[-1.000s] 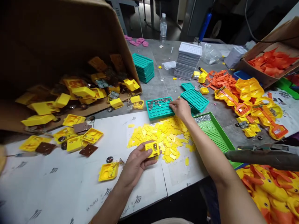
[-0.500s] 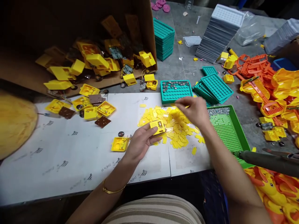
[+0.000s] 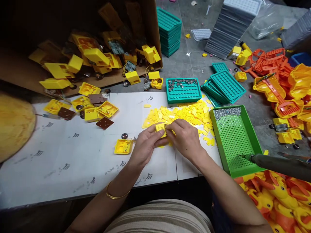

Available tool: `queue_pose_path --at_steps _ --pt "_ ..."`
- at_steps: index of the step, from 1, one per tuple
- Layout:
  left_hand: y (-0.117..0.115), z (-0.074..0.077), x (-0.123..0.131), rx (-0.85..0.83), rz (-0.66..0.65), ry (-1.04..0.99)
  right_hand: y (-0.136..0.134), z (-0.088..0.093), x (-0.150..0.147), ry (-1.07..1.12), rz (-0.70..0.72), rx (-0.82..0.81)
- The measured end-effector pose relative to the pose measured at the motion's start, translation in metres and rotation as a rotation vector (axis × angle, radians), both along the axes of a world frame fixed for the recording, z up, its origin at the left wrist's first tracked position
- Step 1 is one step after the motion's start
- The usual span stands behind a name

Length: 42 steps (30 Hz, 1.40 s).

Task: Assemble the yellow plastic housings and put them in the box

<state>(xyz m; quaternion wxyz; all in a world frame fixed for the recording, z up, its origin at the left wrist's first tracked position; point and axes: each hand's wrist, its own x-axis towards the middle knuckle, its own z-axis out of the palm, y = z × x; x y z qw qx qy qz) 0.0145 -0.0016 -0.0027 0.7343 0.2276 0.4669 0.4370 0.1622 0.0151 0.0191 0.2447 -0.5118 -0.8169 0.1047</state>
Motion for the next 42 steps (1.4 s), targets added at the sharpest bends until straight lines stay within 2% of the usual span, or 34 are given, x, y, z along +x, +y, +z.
queue_pose_path --at_steps 7,12,15,20,22,24,27,31,34,38,42 --pt "-0.004 0.000 0.002 0.046 -0.040 0.111 0.001 0.010 0.011 -0.192 0.107 -0.042" --pt "-0.005 0.002 0.001 0.067 -0.124 0.187 0.002 0.015 0.018 -0.112 0.140 -0.265" --pt "-0.006 0.005 0.001 0.065 -0.170 0.184 0.005 0.017 0.025 0.041 0.098 -0.417" --pt "-0.009 0.011 0.003 0.099 -0.196 0.125 0.010 0.011 0.036 0.481 -0.011 -0.768" --pt "-0.010 0.012 0.004 0.103 -0.200 0.117 0.011 0.008 0.036 0.589 -0.003 -0.929" --pt "-0.011 0.011 0.004 0.090 -0.189 0.113 0.012 0.007 0.033 0.643 0.028 -0.997" --pt "-0.010 0.009 0.004 0.023 -0.094 0.038 0.010 0.007 0.025 0.686 -0.009 -0.966" --pt "-0.006 0.006 0.006 -0.125 0.004 -0.194 0.000 0.006 0.021 0.790 -0.057 -0.895" --pt "-0.006 0.006 0.009 -0.183 0.061 -0.313 -0.012 0.002 0.023 0.860 -0.162 -0.797" --pt "-0.010 0.009 0.016 -0.164 0.157 -0.341 -0.028 -0.005 0.023 0.932 -0.285 -0.801" --pt "-0.019 0.013 0.022 -0.078 0.160 -0.354 -0.035 -0.007 0.019 1.095 -0.321 -0.883"
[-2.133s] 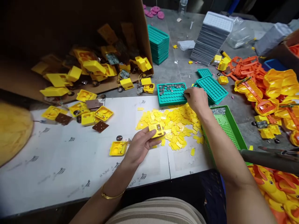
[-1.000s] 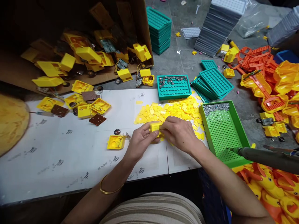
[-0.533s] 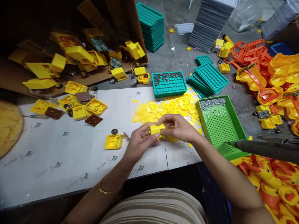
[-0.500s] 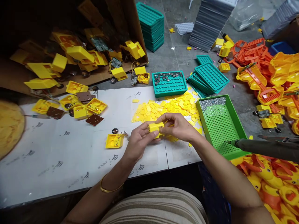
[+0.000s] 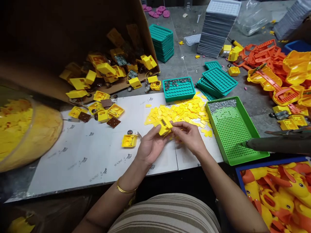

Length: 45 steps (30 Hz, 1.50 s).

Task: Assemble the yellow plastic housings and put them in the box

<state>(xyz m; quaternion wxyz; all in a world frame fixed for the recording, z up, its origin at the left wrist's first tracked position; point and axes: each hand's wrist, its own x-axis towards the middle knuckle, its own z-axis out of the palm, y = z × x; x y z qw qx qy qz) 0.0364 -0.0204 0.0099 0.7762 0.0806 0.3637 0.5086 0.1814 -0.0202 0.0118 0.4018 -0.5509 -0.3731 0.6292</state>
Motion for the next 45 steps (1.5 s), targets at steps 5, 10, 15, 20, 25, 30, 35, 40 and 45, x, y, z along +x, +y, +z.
queue_pose_path --at_steps 5,10,15,20,25,30,35,40,45 --pt "-0.013 0.003 0.007 0.093 0.018 0.055 -0.007 -0.001 -0.001 0.092 0.017 -0.013" --pt "-0.021 0.007 0.016 0.135 0.011 0.094 -0.016 -0.007 0.001 0.116 0.012 0.076" --pt "-0.026 0.013 0.023 0.149 0.014 0.119 -0.021 -0.012 0.007 0.024 0.051 0.279" --pt "-0.046 0.008 0.019 0.073 -0.014 0.208 -0.033 -0.018 0.016 -0.215 0.218 0.367" --pt "-0.076 0.000 0.009 -0.054 -0.119 0.278 -0.055 -0.026 0.008 -0.599 0.245 0.536" --pt "-0.080 0.000 0.001 -0.087 -0.138 0.360 -0.053 -0.023 0.019 -0.666 0.188 0.561" --pt "-0.070 0.000 -0.009 -0.077 -0.059 0.398 -0.033 -0.023 0.050 -1.022 0.140 0.541" --pt "-0.069 -0.001 -0.010 -0.084 -0.138 0.405 -0.022 -0.027 0.056 -1.151 0.301 0.535" --pt "-0.069 0.000 -0.005 -0.063 -0.224 0.399 -0.021 -0.021 0.060 -0.910 0.113 0.603"
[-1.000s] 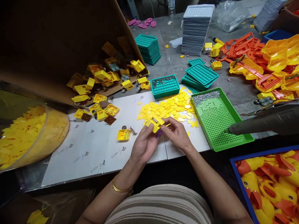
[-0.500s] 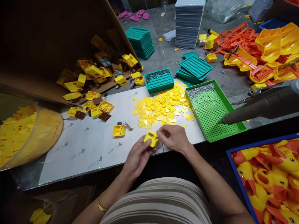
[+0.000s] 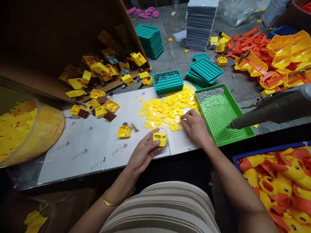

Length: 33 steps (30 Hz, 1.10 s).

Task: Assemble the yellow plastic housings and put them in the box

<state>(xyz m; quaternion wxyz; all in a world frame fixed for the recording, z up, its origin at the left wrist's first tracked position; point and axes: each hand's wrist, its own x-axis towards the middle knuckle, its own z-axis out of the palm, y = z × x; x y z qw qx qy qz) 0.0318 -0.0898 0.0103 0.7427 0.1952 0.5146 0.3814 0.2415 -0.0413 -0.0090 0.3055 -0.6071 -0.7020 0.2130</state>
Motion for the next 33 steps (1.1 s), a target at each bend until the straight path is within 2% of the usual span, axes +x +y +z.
queue_pose_path --at_steps 2,5,7,9,14,17,27,30,33 --pt "0.001 0.000 0.003 -0.017 -0.010 -0.020 -0.005 0.004 -0.002 0.338 -0.034 -0.084" --pt "0.002 -0.002 0.007 -0.042 0.034 -0.075 -0.019 0.010 -0.015 0.778 0.003 -0.303" --pt "0.002 -0.004 0.011 -0.042 0.065 -0.110 -0.028 0.011 -0.026 0.919 -0.006 -0.366" --pt "0.002 -0.006 0.015 -0.016 0.084 -0.121 -0.035 0.011 -0.036 0.964 -0.058 -0.364" --pt "-0.001 -0.011 0.021 0.091 0.084 -0.100 -0.039 0.009 -0.045 0.812 -0.166 -0.209" --pt "-0.002 -0.013 0.023 0.124 0.079 -0.091 -0.039 0.010 -0.046 0.776 -0.204 -0.230" --pt "-0.001 -0.013 0.021 0.130 0.042 -0.113 -0.041 0.004 -0.054 0.567 -0.123 -0.238" --pt "-0.001 -0.016 0.020 0.138 0.051 -0.084 -0.043 0.006 -0.060 0.487 -0.064 -0.163" --pt "0.002 -0.016 0.020 0.121 0.075 -0.051 -0.053 0.016 -0.052 0.364 -0.016 0.026"
